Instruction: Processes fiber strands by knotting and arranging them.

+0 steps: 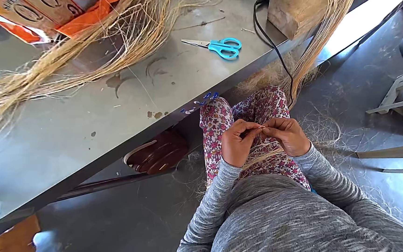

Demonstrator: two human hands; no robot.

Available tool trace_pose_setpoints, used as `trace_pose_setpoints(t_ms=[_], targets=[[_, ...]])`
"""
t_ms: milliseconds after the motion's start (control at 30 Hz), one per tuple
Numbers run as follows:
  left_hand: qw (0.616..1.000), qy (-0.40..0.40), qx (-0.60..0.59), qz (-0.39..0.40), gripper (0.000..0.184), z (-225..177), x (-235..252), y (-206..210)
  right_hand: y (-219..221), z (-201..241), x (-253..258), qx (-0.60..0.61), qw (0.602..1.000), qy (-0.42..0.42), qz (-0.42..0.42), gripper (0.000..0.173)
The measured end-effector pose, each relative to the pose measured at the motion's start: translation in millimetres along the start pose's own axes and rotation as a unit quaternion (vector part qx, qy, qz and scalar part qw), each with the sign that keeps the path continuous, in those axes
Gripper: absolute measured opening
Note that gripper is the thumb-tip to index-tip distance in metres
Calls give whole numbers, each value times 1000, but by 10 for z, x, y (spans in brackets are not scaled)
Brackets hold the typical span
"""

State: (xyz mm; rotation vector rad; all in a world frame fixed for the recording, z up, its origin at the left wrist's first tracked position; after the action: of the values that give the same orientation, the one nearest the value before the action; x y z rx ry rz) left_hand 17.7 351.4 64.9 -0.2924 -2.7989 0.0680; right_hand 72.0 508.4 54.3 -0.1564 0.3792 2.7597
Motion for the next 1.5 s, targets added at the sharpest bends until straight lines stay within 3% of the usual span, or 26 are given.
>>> trace_pose_setpoints(t_ms=[167,367,500,767,967,1100,1167,1367,1500], targets=[[992,-84,-90,-21,11,-15,49,-94,120,-87,64,23,997,-33,69,34],[974,-163,-147,-49,13,-50,45,-182,510,-140,93,-25,994,-82,74,30],[964,-172,-194,-59,15,-28,55,-303,545,-165,179,-31,990,-93,104,11],[913,-277,-289,85,16,95,48,-575,246,150,387,-128,960,-206,140,5],[876,-271,-377,128,13,41,7,-701,151,172,371,-52,967,-126,215,7],[875,-235,-396,152,6,-43,13,-838,90,228,334,-149,960,-186,149,3],[868,-238,-406,155,6,-30,22,-841,91,206,323,-116,967,-200,104,5],[830,-315,-430,165,7,178,-22,-549,285,-165,158,23,999,-15,42,12],[828,-348,-406,170,15,230,-54,-407,330,-170,74,4,999,-37,32,11]])
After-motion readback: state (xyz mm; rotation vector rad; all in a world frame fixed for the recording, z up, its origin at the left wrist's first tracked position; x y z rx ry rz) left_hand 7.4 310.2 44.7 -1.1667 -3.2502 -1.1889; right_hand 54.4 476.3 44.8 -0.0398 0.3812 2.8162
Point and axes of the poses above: each hand's wrist, its own x-axis towards the middle knuckle, its own y-axis out of the palm, z = x × y, the point moved 3 cm from there along x, towards the middle knuckle, and after that the axes turned 11 degrees about -z, right-handed, at the moved point
